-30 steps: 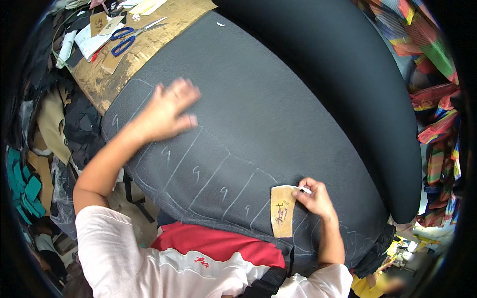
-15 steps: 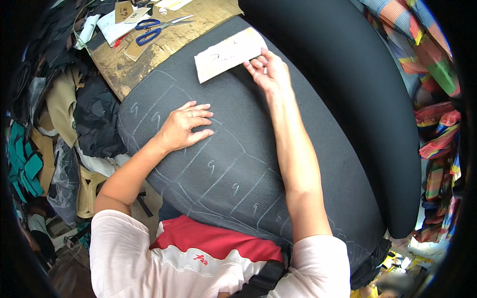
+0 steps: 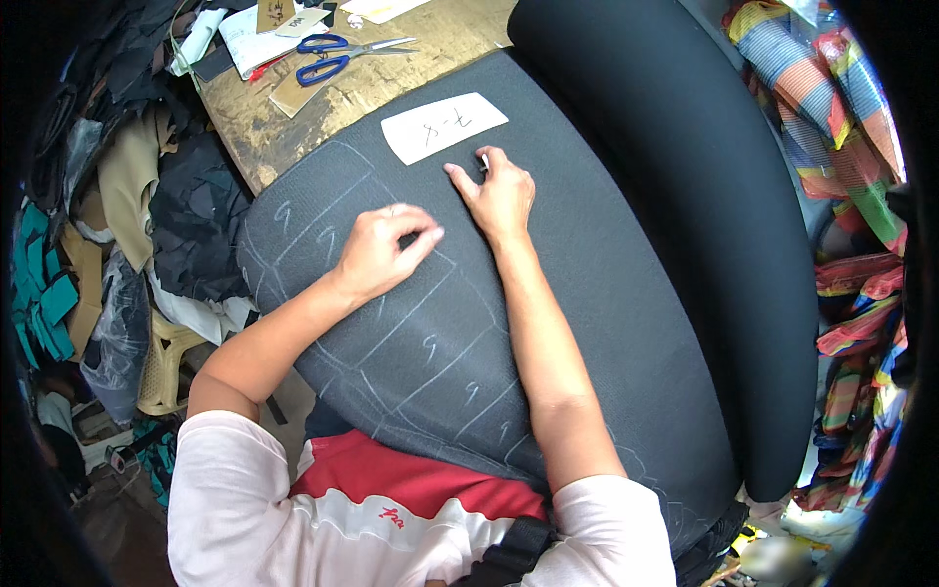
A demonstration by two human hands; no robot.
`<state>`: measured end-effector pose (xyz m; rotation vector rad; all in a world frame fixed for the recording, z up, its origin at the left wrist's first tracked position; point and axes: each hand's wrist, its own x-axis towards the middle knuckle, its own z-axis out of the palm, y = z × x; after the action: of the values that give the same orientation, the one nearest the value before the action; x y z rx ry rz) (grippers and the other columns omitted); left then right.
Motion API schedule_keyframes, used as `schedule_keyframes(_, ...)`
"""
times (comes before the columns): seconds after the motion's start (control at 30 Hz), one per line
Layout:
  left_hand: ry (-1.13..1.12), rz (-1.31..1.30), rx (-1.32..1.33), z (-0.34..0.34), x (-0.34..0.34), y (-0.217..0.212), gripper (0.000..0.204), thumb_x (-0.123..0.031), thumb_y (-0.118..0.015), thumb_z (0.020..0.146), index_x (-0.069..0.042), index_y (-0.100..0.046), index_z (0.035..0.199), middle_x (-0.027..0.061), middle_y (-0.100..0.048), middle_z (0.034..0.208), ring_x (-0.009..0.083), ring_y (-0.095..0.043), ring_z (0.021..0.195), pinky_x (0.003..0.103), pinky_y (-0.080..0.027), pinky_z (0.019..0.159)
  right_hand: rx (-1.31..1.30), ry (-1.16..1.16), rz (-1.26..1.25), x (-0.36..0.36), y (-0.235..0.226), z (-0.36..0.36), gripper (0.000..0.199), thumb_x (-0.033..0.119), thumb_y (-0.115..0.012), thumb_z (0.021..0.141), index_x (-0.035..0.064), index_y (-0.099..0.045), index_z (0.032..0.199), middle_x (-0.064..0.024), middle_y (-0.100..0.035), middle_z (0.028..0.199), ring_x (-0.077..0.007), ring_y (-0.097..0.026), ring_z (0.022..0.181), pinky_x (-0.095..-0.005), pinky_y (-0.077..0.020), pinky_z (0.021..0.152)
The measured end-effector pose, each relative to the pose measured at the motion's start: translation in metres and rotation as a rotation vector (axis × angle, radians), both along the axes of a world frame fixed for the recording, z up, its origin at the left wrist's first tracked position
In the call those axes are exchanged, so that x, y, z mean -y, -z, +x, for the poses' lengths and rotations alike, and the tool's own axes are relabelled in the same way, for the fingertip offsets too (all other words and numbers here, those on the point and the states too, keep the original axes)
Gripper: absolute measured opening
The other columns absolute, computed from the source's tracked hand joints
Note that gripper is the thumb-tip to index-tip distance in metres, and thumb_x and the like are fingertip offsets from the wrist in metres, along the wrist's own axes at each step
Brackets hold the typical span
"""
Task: The person uses a small rectangular template and a white marker to trace and label multiple sections on a large black fabric roll. They repeatedly position the template, trace its outline, and write numbers on the fabric. A pair of scissors is briefly handled but not used for cutting.
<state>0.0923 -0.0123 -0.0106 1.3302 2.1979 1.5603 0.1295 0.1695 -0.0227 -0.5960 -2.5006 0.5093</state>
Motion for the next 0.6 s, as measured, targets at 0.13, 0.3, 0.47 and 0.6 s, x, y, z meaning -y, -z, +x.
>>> schedule_keyframes(0.13,-0.172,0.056,-0.173,-0.005,-0.071,-0.013,0.027,-0.012,-0.052,0.088,0.001,-0.061,0.110,0.0212,-0.062,0.109,0.0339,-0.061,0.101,0.037,-0.047,0.087,-0.542,0.219,-0.496,-0.016,0.013,0.001,0.026,0.020,-0.061,0.085,0.0028,-0.060,0.105,-0.0038,-0.059,0.065,-0.0128,-0.057,0.059,-0.0295,-0.0468,0.058)
schedule_keyframes(0.3,-0.252,-0.684,-0.208,-0.002,-0.137,0.003,0.060,-0.035,-0.039,0.094,0.005,-0.030,0.139,0.0183,-0.024,0.149,0.0303,-0.016,0.140,0.063,-0.011,0.107,-0.864,0.166,-0.838,-0.029,0.019,0.004,0.035,0.012,-0.037,0.093,-0.0034,-0.049,0.121,0.0005,-0.044,0.063,-0.0064,-0.042,0.054,-0.0225,-0.0426,0.052)
schedule_keyframes(0.47,-0.358,-0.683,-0.133,0.000,-0.145,0.011,0.068,-0.039,-0.041,0.092,0.004,-0.024,0.142,0.0184,-0.016,0.152,0.0288,-0.007,0.142,0.064,-0.003,0.107,-0.746,0.214,-0.738,-0.025,0.017,0.003,0.041,0.012,-0.032,0.092,-0.0050,-0.046,0.126,-0.0005,-0.048,0.064,-0.0061,-0.041,0.052,-0.0211,-0.0413,0.051)
schedule_keyframes(0.6,-0.504,-0.701,-0.088,-0.005,-0.141,0.009,0.074,-0.043,-0.048,0.088,0.006,-0.027,0.140,0.0186,-0.018,0.151,0.0285,-0.009,0.142,0.070,-0.002,0.103,-0.782,0.133,-0.804,-0.024,0.011,0.003,0.038,0.016,-0.039,0.097,0.0002,-0.044,0.132,0.0007,-0.050,0.065,-0.0036,-0.044,0.054,-0.0198,-0.0427,0.051)
